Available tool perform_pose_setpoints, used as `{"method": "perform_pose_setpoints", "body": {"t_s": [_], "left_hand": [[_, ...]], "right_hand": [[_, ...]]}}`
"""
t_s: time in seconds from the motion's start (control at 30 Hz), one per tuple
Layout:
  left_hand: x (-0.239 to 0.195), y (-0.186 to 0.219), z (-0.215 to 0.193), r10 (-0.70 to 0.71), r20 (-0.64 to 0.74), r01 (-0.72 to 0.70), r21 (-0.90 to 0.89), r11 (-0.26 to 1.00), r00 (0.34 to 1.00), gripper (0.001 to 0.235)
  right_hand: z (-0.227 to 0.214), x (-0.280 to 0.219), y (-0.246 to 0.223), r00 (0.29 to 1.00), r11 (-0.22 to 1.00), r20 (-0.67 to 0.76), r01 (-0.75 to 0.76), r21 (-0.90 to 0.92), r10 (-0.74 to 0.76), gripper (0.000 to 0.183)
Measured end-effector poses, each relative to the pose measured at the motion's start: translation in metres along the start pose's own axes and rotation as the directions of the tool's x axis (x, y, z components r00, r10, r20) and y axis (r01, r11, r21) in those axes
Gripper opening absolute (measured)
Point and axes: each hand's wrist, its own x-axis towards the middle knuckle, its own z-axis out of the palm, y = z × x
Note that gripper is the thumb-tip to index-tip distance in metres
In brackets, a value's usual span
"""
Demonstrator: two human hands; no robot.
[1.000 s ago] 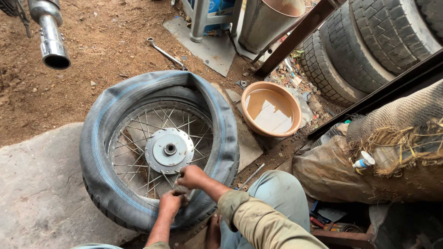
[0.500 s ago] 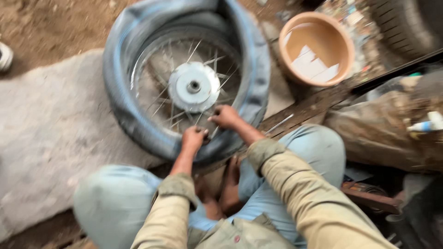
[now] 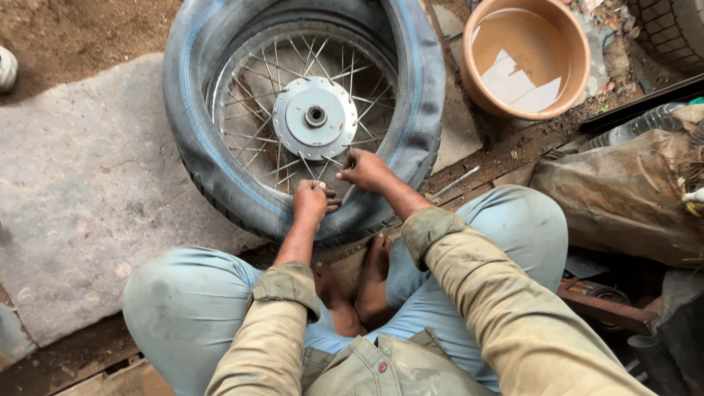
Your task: The person sits on the ground and uses a spoke wrench to tighten the spokes on a motorcycle wheel. They then remove the tire from the rim, retrieve a tool from a box, and use a long metal rod to pry the tire off. Finally, the person submerges the tire in a water trough to check for air leaks.
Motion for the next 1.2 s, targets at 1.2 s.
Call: {"method": "perform_pose_setpoints", "body": {"t_s": [1.2], "left_hand": [[-0.016,0.022,-0.010,-0.077,0.108,0.083,-0.059,0.995,0.991,0.036]], "right_hand": [[-0.014,-0.029,-0.051,0.960,0.987,0.276,0.089,-0.132,-0.050,0.020]]}}
